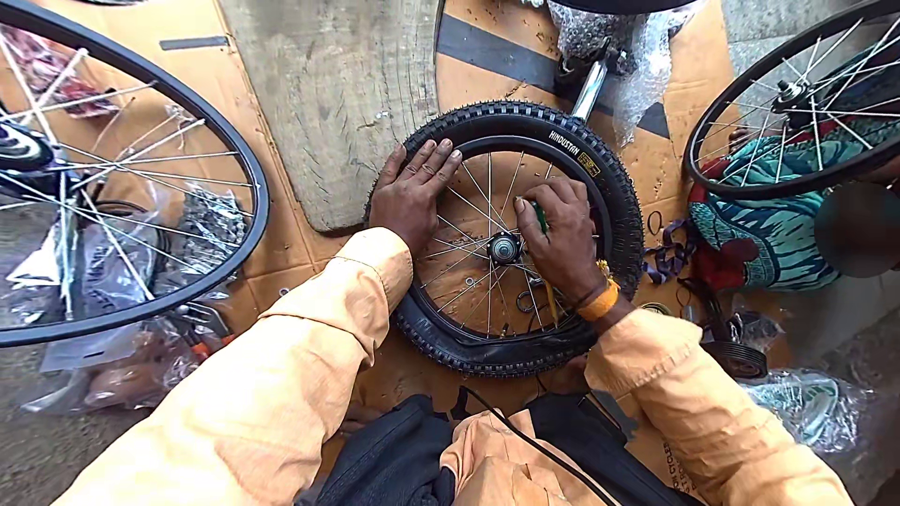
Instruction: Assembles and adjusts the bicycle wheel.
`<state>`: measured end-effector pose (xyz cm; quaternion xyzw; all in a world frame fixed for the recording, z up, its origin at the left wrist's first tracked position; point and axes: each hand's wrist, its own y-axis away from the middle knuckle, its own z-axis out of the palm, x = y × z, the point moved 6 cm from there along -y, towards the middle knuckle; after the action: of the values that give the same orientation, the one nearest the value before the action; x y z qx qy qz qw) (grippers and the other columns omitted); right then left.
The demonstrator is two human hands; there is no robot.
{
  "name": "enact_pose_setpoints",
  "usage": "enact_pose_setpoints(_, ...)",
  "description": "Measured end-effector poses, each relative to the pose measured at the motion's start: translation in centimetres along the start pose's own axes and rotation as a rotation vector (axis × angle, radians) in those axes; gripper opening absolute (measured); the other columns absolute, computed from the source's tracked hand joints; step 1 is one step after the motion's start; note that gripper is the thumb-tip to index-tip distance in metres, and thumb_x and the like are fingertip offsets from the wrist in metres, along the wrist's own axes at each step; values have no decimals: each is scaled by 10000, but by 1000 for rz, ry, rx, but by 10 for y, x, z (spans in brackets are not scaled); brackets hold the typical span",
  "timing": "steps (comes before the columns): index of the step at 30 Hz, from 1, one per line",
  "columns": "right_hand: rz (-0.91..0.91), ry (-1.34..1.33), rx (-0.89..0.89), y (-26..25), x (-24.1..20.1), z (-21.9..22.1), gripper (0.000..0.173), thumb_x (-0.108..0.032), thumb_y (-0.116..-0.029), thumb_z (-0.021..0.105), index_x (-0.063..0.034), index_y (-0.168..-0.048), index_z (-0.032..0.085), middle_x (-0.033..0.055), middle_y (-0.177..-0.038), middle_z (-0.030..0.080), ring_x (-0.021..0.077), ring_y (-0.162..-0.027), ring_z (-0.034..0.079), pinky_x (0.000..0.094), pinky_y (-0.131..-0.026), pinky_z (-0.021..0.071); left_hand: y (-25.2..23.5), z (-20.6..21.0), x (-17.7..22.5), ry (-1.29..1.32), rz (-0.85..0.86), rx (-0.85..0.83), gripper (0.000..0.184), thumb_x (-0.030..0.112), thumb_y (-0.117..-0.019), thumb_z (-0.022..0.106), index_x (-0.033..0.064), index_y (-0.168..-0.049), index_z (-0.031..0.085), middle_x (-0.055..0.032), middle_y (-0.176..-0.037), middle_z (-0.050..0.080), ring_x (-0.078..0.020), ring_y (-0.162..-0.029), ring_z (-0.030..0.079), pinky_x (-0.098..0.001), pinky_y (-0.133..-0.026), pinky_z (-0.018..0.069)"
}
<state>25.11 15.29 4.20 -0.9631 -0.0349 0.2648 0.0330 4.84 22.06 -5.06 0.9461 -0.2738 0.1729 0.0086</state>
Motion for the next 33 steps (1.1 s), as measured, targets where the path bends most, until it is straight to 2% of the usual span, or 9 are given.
enact_pose_setpoints(2,69,-333,-50,9,-20,-11,266,-209,-1052,468,-65,-1005,686,22,-882,651,143,-863,621,333,-762,518,1,0,-1,5,-2,-12,671,-1,-987,367,274,-1599,384,83,-1669,328,-137,-1553,270,-487,-1281,134)
enact_pose_setpoints(4,190,-700,-201,25,-31,-19,259,-197,-1074,388,-39,-1030,587,52,-698,608,168,-589,618,338,-532,550,1,0,2,14,8,-7,673,-3,-985,363,278,-1596,389,86,-1669,328,-134,-1552,273,-487,-1281,135)
enact_pose_setpoints(6,198,-879,-282,42,-42,-32,270,-250,-1051,370,-66,-966,548,19,-637,484,148,-510,499,312,-469,456,0,-1,1,10,19,21,670,-6,-986,366,281,-1589,402,81,-1663,342,-142,-1547,290,-487,-1277,145)
enact_pose_setpoints(10,83,-871,-219,93,-58,-62,366,-354,-1041,447,-107,-791,552,-18,-607,472,85,-494,453,259,-446,390,4,-5,4,30,44,46,670,-6,-975,373,274,-1583,415,56,-1656,361,-166,-1542,308,-495,-1271,152)
enact_pose_setpoints(14,-37,-901,-177,126,-63,-71,434,-354,-1045,481,-110,-686,505,-12,-604,469,81,-537,483,249,-487,408,7,-9,7,28,75,73,652,0,-984,376,269,-1576,425,46,-1651,373,-176,-1538,318,-503,-1265,159)
enact_pose_setpoints(20,-214,-770,-247,166,-69,-79,480,-385,-1060,476,-120,-660,485,14,-587,459,130,-584,510,313,-602,453,5,-9,7,35,91,91,663,-13,-988,379,281,-1581,421,53,-1650,374,-159,-1536,321,-499,-1270,161)
enact_pose_setpoints(24,-457,-606,-377,222,-77,-85,453,-390,-1041,471,-158,-653,484,31,-587,444,208,-652,506,380,-819,437,-8,-5,1,39,38,-9,634,23,-995,382,230,-1594,395,23,-1666,345,-181,-1548,296,-512,-1270,157)
enact_pose_setpoints(29,-417,-736,-309,210,-75,-92,505,-435,-1051,470,-136,-645,439,33,-555,386,191,-588,466,373,-740,428,-3,-7,4,52,30,-6,659,1,-982,398,222,-1602,378,10,-1675,328,-200,-1559,269,-531,-1275,146)
enact_pose_setpoints(33,-492,-622,-351,222,-73,-82,497,-500,-1008,555,-108,-703,532,63,-622,503,238,-689,561,419,-823,469,-4,-4,3,24,24,7,647,14,-990,412,234,-1597,390,29,-1672,334,-183,-1555,279,-525,-1273,163)
